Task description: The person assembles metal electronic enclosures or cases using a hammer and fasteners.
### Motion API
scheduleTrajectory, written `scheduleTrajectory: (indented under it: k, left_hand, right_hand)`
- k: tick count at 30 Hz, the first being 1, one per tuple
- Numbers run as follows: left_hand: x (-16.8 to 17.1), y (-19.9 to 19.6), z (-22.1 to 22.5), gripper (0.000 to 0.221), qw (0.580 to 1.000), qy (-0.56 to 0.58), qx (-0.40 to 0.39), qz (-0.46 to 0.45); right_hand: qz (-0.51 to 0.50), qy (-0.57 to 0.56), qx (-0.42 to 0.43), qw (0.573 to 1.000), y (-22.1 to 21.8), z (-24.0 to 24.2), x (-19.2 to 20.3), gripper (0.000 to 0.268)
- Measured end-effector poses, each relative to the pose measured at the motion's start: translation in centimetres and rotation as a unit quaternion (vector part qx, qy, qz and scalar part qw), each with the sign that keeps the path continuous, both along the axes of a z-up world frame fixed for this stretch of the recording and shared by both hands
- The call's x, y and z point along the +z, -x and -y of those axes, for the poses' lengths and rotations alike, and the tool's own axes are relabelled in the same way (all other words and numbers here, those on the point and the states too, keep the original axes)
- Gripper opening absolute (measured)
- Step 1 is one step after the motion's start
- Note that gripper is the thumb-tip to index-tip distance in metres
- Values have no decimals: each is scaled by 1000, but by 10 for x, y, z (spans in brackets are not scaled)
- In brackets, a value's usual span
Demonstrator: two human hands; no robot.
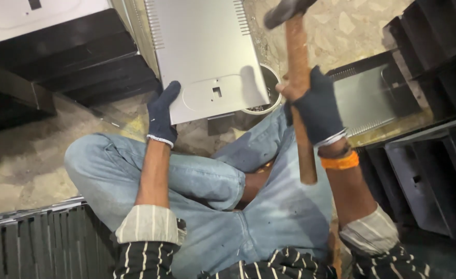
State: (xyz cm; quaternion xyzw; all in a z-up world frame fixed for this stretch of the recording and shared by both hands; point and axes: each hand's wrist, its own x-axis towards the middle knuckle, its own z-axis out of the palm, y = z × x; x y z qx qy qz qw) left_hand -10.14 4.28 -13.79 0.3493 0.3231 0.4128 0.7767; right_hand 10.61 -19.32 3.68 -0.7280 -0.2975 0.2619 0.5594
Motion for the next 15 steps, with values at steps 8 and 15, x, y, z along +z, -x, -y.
scheduleTrajectory:
  k: [8, 15]
  left_hand:
    - [-10, -1, -1, 48, 1000, -12, 11, 0]
    - [-15, -2, -2, 48, 999, -20, 13, 31]
  right_hand:
    - [113, 103, 93, 984, 45, 7, 11, 39]
    - [78, 162, 135, 974, 55, 0, 1, 44]
